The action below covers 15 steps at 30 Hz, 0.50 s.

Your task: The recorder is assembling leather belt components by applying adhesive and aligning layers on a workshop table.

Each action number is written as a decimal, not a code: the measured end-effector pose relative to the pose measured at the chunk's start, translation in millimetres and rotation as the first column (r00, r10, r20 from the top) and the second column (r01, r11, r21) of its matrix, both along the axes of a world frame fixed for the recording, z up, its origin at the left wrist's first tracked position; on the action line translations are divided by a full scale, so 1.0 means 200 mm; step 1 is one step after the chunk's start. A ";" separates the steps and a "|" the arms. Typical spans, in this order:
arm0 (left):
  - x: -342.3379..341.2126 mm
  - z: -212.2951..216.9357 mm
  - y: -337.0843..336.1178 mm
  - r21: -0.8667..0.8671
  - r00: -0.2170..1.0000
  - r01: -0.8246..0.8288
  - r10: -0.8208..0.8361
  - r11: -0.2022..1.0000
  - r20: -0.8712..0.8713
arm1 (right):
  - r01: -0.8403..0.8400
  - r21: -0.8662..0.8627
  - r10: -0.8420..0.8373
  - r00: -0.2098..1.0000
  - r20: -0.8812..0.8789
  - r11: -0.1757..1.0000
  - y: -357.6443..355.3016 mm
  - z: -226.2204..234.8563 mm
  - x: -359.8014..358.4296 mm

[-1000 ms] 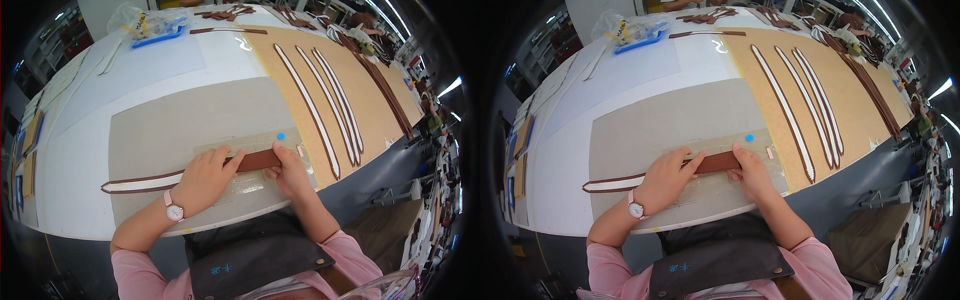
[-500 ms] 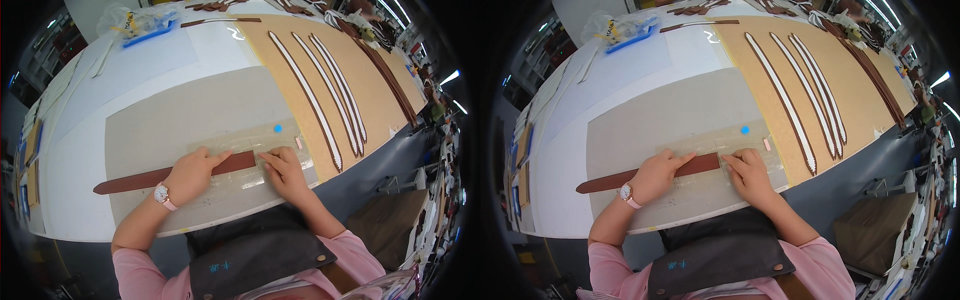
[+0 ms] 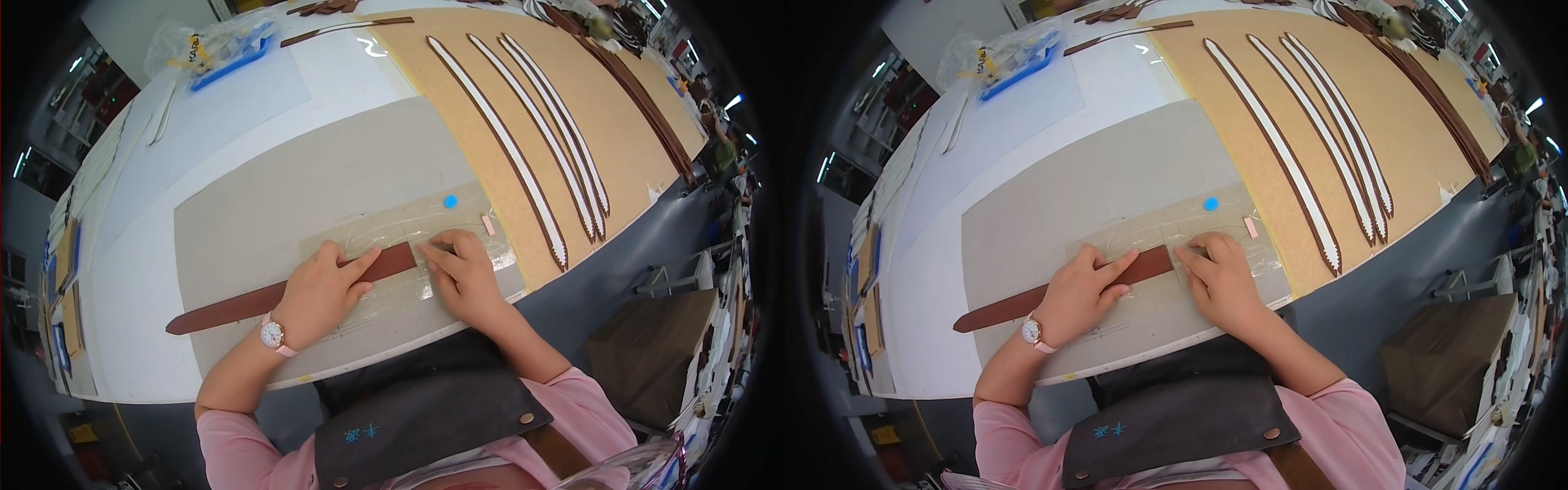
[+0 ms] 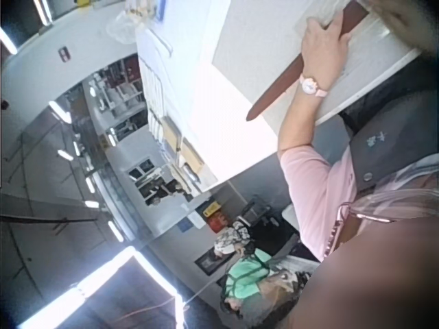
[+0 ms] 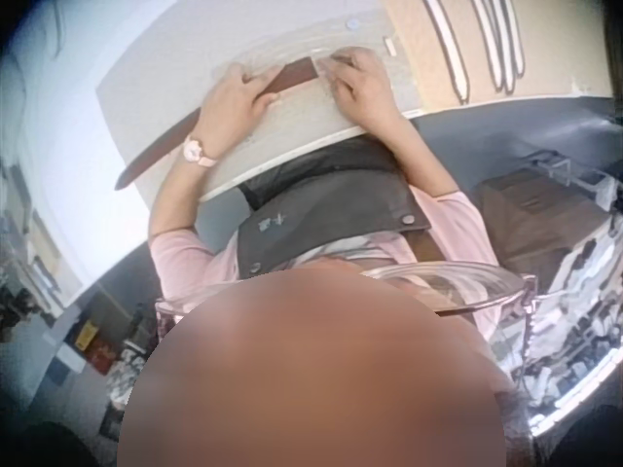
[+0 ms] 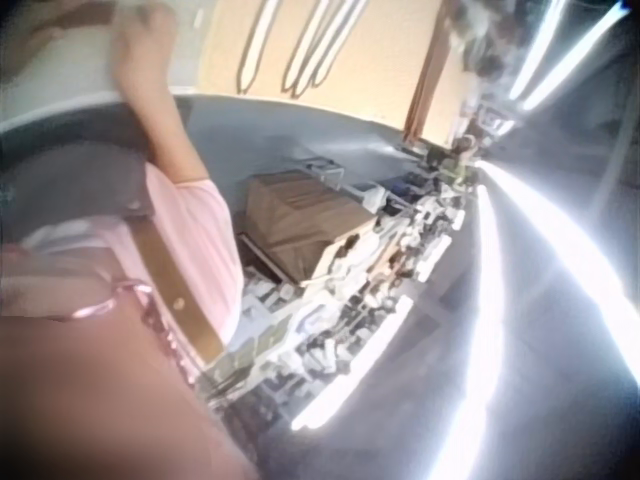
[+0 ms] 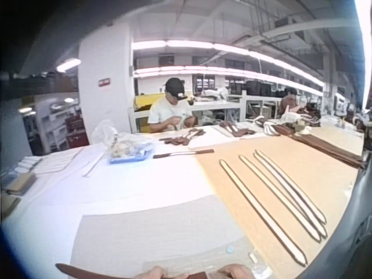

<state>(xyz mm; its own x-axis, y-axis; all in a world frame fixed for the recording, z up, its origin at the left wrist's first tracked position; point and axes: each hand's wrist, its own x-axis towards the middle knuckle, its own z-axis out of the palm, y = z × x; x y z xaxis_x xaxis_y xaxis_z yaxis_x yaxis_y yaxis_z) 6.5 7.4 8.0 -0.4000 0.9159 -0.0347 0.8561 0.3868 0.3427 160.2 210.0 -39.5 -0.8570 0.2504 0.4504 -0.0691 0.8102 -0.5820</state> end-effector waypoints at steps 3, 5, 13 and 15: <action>0.00 0.00 0.00 0.008 1.000 0.005 -0.005 1.000 0.008 | 0.001 -0.004 -0.001 1.000 -0.012 1.000 0.00 0.00 0.01; 0.00 0.01 0.00 0.003 1.000 0.006 -0.006 1.000 0.014 | 0.004 0.007 -0.004 1.000 -0.015 1.000 0.01 0.00 0.01; -0.01 0.00 0.01 0.005 1.000 0.007 -0.007 1.000 0.020 | -0.066 0.079 0.065 0.998 0.014 0.995 0.00 0.04 0.02; -0.01 0.00 0.01 0.014 1.000 0.016 -0.016 1.000 0.012 | -0.097 0.119 0.094 0.995 0.031 0.988 -0.01 0.05 0.02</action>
